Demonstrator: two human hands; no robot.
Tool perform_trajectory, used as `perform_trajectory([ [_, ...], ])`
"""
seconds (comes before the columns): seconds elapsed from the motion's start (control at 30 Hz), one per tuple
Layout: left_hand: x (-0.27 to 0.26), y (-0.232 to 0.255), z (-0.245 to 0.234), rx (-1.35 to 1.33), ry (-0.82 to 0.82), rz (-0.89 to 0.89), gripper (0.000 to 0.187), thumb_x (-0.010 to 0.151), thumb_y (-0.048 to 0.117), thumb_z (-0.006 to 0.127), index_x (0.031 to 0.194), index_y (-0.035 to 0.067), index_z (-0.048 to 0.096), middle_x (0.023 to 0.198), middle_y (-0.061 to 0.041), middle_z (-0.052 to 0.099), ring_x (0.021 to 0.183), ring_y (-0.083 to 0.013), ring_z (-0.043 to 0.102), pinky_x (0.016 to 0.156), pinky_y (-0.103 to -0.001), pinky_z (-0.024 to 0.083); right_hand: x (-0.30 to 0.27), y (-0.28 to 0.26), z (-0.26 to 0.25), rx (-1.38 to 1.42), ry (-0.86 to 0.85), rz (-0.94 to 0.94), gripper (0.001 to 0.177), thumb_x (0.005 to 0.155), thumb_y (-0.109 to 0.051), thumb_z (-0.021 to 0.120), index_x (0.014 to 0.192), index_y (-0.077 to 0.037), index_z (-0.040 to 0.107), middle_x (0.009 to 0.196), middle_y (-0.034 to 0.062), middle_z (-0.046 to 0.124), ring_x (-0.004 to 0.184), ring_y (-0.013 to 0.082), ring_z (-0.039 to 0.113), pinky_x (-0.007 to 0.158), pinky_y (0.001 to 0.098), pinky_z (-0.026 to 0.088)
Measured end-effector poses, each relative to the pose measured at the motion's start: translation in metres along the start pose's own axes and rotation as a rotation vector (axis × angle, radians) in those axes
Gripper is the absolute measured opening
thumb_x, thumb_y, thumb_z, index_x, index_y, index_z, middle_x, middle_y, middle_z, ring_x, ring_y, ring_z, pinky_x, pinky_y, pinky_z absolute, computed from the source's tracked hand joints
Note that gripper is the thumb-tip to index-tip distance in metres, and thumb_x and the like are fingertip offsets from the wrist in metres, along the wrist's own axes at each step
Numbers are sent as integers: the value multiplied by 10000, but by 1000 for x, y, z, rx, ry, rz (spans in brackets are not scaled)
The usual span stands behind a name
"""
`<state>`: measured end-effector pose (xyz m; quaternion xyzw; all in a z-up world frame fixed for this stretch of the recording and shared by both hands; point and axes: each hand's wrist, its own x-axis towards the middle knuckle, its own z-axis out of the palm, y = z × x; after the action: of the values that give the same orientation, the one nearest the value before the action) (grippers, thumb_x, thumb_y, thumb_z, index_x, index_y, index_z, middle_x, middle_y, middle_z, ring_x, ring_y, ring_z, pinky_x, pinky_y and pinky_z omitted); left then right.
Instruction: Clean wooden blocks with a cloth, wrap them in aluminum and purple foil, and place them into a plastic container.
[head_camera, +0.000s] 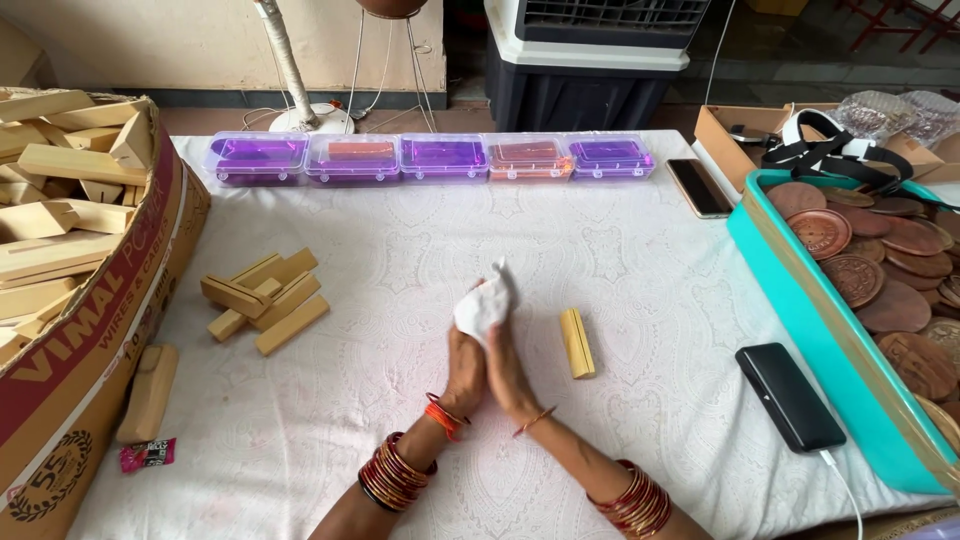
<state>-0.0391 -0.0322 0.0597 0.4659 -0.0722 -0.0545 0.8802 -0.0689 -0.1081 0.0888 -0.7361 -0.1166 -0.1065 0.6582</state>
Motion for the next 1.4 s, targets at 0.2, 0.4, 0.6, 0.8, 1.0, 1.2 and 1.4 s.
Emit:
perform_trajectory([
  [0.2,7,38,-6,89,366,144,438,1010,110,372,1433,94,487,1342,-157,597,978,-287,609,769,-383,587,-14,39,3,-148,-224,207,634,1079,-544,367,1466,-52,467,1243,208,662,1203,308,679,972,417,595],
  [0.4,18,19,-20,226,359,301,391,1053,131,340,1410,66,486,1360,-157,570,1177,-251,627,950,-362,611,15,-5,-29,177,286,233,300,982,-225,611,1199,-35,692,894,127,717,595,128,630,417,233,528],
  [0.6,-6,41,6,513,44,75,399,989,87,470,1384,71,525,1308,-179,623,1068,-303,653,783,-487,625,31,5,-62,53,474,-158,349,1034,-176,481,1344,-72,604,1219,99,698,703,107,582,542,251,491],
  [0.8,-31,76,14,845,-18,110,335,992,101,559,1301,-27,571,1278,-210,619,1093,-287,650,941,-416,574,9,-22,-32,-3,200,-245,332,1088,-144,443,1385,-37,549,1279,89,658,1016,103,606,856,236,488],
  [1.0,-160,188,41,877,2,589,389,1022,229,571,1308,-29,517,1252,-177,632,1085,-283,653,888,-420,568,-4,-26,-20,-171,111,108,392,1083,-190,484,1426,-46,604,1092,212,658,825,252,533,727,337,442],
  [1.2,-266,238,42,933,-808,791,289,1043,226,479,1165,1,613,1124,-155,634,1050,-310,636,946,-424,544,-14,-24,-2,-321,-149,-300,532,1066,-373,493,1443,1,515,1419,199,568,1283,294,544,1073,389,419],
  [1.4,-278,253,31,465,-858,821,308,1114,239,477,939,-8,537,1061,-160,609,1030,-352,602,910,-424,544,-12,-23,26,-594,-409,-378,678,1031,-500,395,1505,-16,430,1441,223,540,1351,358,449,1171,545,244],
])
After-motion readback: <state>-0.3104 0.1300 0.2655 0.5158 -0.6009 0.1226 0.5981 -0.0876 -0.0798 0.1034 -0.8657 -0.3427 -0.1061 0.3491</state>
